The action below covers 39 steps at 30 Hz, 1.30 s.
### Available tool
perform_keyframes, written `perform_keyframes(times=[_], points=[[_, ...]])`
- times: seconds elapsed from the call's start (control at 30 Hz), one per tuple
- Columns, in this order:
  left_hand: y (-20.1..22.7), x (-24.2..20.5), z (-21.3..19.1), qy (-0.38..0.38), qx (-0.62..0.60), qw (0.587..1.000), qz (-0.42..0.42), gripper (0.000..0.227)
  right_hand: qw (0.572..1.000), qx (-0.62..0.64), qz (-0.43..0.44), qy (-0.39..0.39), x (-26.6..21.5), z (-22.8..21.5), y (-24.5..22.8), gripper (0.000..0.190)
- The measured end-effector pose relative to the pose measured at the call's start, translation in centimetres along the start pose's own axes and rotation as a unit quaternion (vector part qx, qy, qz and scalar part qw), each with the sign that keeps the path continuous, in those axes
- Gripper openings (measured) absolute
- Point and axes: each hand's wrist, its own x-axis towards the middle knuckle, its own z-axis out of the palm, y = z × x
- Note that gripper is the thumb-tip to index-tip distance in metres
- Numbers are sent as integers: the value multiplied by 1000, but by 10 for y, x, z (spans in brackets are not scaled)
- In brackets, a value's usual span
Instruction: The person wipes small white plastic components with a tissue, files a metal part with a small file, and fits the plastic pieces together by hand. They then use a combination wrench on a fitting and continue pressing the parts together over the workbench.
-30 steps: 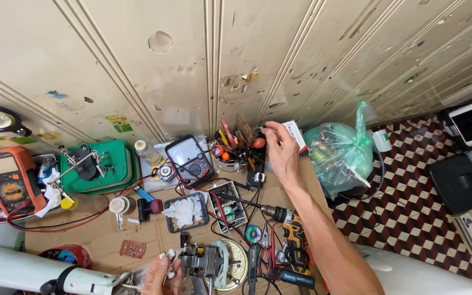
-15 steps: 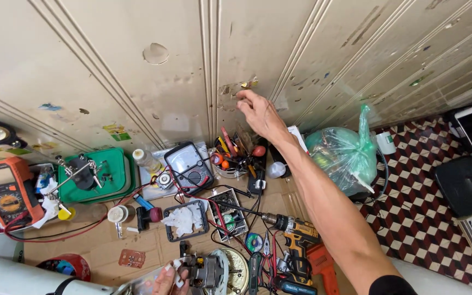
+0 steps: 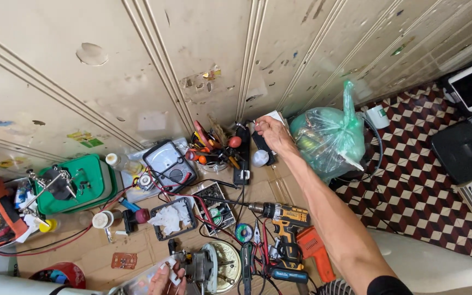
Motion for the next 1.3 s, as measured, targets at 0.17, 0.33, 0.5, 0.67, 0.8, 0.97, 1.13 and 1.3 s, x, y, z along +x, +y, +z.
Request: perform_keyframes(times=[0.17,0.33,0.5,0.67,0.8,0.97,1.13,1.3], points=[[27,-76,47,90,-24,996,20,30,998,-23,-34,-57,-14,14,6,43],[33,-138,77,107,-86,988,74,28,981,35,-18,-188,-47,31,-18,69],[41,-202,110,58,-139,976,160,23,978,30,-71,-194,-68,28,-41,71],[31,-207,101,76,-170,969,165,22,997,51,-59,-30,-120,38,-38,48],[19,-203,93,52,-173,969,168,21,995,1,-102,18,-159,48,-104,40],[17,-195,92,56,-197,967,151,28,975,-79,-204,35,-121,53,-177,32],[17,-184,80,64,-210,966,138,31,904,-279,-316,-73,-59,82,-208,28],[12,-166,59,86,-225,963,123,31,768,-474,-353,-249,10,130,-179,33]])
